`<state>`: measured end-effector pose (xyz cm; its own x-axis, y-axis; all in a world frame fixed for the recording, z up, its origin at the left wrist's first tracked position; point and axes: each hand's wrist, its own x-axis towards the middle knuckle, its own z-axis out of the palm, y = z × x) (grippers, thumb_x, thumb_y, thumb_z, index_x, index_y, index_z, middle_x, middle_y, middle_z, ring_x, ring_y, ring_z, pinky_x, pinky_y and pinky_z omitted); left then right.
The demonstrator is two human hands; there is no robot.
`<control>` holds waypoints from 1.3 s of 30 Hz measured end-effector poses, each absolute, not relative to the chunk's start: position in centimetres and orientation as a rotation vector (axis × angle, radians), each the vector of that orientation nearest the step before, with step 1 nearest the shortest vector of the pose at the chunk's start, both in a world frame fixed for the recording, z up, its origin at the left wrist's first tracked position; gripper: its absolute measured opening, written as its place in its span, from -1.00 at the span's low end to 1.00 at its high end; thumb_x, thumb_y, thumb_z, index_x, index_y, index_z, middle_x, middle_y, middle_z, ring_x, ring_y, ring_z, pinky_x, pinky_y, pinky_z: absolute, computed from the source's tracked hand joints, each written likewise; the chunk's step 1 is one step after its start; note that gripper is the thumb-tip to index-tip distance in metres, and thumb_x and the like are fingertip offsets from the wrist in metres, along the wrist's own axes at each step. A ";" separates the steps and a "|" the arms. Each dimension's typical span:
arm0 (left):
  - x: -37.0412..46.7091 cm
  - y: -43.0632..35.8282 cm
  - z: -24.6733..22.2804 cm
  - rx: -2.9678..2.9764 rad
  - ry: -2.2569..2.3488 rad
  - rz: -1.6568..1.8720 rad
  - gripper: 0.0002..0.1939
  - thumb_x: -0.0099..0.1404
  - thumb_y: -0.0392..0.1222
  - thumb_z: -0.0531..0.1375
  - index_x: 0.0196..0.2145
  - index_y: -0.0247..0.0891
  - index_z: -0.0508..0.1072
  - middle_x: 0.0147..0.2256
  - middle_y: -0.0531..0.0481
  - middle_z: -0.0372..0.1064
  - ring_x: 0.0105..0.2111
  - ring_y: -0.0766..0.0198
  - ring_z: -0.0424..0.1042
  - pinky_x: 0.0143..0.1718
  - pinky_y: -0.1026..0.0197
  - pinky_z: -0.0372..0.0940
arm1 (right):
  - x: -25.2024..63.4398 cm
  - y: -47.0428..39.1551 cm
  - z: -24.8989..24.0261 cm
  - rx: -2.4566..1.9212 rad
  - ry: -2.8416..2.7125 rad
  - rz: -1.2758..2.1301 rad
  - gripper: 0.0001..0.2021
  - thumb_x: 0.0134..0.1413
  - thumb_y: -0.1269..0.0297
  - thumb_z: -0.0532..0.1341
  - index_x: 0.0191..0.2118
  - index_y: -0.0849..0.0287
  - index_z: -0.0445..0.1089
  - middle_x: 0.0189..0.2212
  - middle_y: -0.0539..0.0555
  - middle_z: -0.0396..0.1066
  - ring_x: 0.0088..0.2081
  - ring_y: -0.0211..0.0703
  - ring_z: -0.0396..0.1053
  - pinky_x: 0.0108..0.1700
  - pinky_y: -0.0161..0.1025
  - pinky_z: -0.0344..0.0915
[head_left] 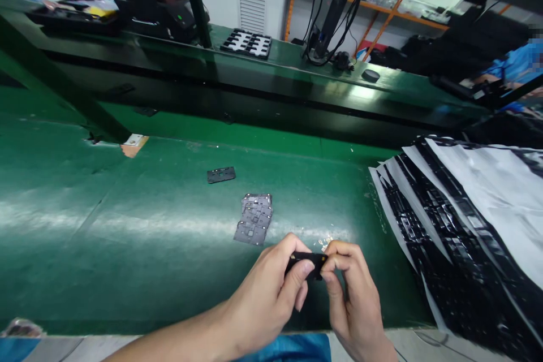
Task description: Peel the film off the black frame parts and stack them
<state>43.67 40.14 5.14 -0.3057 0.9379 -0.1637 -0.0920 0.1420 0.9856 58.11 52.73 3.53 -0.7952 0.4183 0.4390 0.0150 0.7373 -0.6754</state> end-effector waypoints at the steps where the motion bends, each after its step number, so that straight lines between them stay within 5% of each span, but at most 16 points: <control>1: 43.5 40.3 5.0 0.886 1.471 1.328 -0.68 0.62 0.06 -0.04 -0.22 -0.19 0.23 -0.54 0.18 0.26 -0.54 0.33 0.27 -0.35 0.23 0.17 | 58.4 52.9 3.5 -0.352 -2.328 0.931 -0.85 0.43 0.49 0.09 -0.19 0.15 0.33 -0.18 0.11 0.34 -0.16 -0.16 0.43 -0.15 -0.22 0.43; 7: 42.5 40.3 5.0 0.909 1.496 1.259 -0.80 0.59 -0.06 0.01 -0.18 -0.20 0.24 -0.51 0.17 0.28 -0.48 0.31 0.27 -0.34 0.22 0.15 | 60.7 58.0 0.6 -0.730 -2.002 0.893 -0.97 0.41 0.35 0.24 -0.12 0.12 0.36 -0.24 0.05 0.43 -0.26 -0.15 0.50 -0.22 -0.20 0.44; 10: 42.1 40.3 5.1 0.871 1.451 1.277 -0.84 0.56 -0.07 0.04 -0.14 -0.21 0.26 -0.49 0.17 0.28 -0.48 0.31 0.26 -0.35 0.23 0.15 | 61.0 60.3 -1.1 -0.834 -2.189 0.690 -0.78 0.37 0.24 0.30 0.06 0.12 0.44 -0.18 0.08 0.54 -0.20 -0.07 0.56 -0.08 -0.09 0.47; 15: 42.2 40.4 4.7 0.794 1.411 1.365 -0.79 0.52 -0.05 0.13 -0.17 -0.25 0.37 -0.52 0.13 0.33 -0.49 0.30 0.29 -0.36 0.21 0.16 | 60.1 59.8 -0.9 -0.730 -2.315 0.535 -0.83 0.39 0.16 0.29 -0.21 0.09 0.58 -0.16 0.09 0.59 -0.15 -0.02 0.58 -0.05 -0.07 0.45; 18: 42.5 40.3 4.4 0.762 1.439 1.381 -0.76 0.51 -0.03 0.16 -0.16 -0.28 0.42 -0.52 0.10 0.35 -0.47 0.29 0.32 -0.36 0.21 0.17 | 59.7 58.4 0.2 -0.812 -2.244 0.770 -0.82 0.39 0.14 0.30 -0.05 0.09 0.56 -0.26 0.05 0.59 -0.25 -0.08 0.59 -0.14 -0.14 0.49; 21: 42.6 40.0 4.3 0.775 1.458 1.391 -0.74 0.53 -0.02 0.13 -0.12 -0.29 0.42 -0.48 0.08 0.35 -0.46 0.29 0.33 -0.36 0.22 0.19 | 59.6 56.9 1.6 -0.690 -2.219 1.065 -0.78 0.47 0.22 0.20 0.11 0.09 0.50 -0.19 0.08 0.56 -0.20 -0.12 0.58 -0.16 -0.20 0.51; 26: 43.0 39.8 4.2 0.946 1.509 1.396 -0.76 0.58 -0.09 0.08 -0.08 -0.31 0.44 -0.45 0.06 0.36 -0.44 0.30 0.35 -0.33 0.23 0.24 | 58.4 53.9 3.5 -0.377 -2.186 0.923 -0.85 0.34 0.48 0.30 -0.04 0.15 0.55 -0.09 0.14 0.44 -0.07 -0.12 0.48 -0.09 -0.22 0.45; 35: 44.0 39.7 4.4 0.929 1.529 1.423 -0.71 0.58 -0.14 0.06 -0.18 -0.31 0.52 -0.44 -0.01 0.48 -0.47 0.28 0.50 -0.38 0.27 0.40 | 55.8 52.1 3.9 -0.156 -2.203 0.847 -0.72 0.26 0.71 0.24 -0.08 0.22 0.53 -0.25 0.06 0.30 -0.29 -0.23 0.39 -0.34 -0.30 0.42; 39: 44.1 39.5 5.2 0.999 1.522 1.409 -0.77 0.56 -0.23 0.07 -0.11 -0.30 0.52 -0.35 -0.04 0.55 -0.34 0.24 0.59 -0.22 0.23 0.49 | 55.8 52.1 3.8 -0.149 -2.203 0.867 -0.70 0.26 0.72 0.23 -0.06 0.21 0.54 -0.24 0.07 0.31 -0.31 -0.23 0.40 -0.38 -0.31 0.41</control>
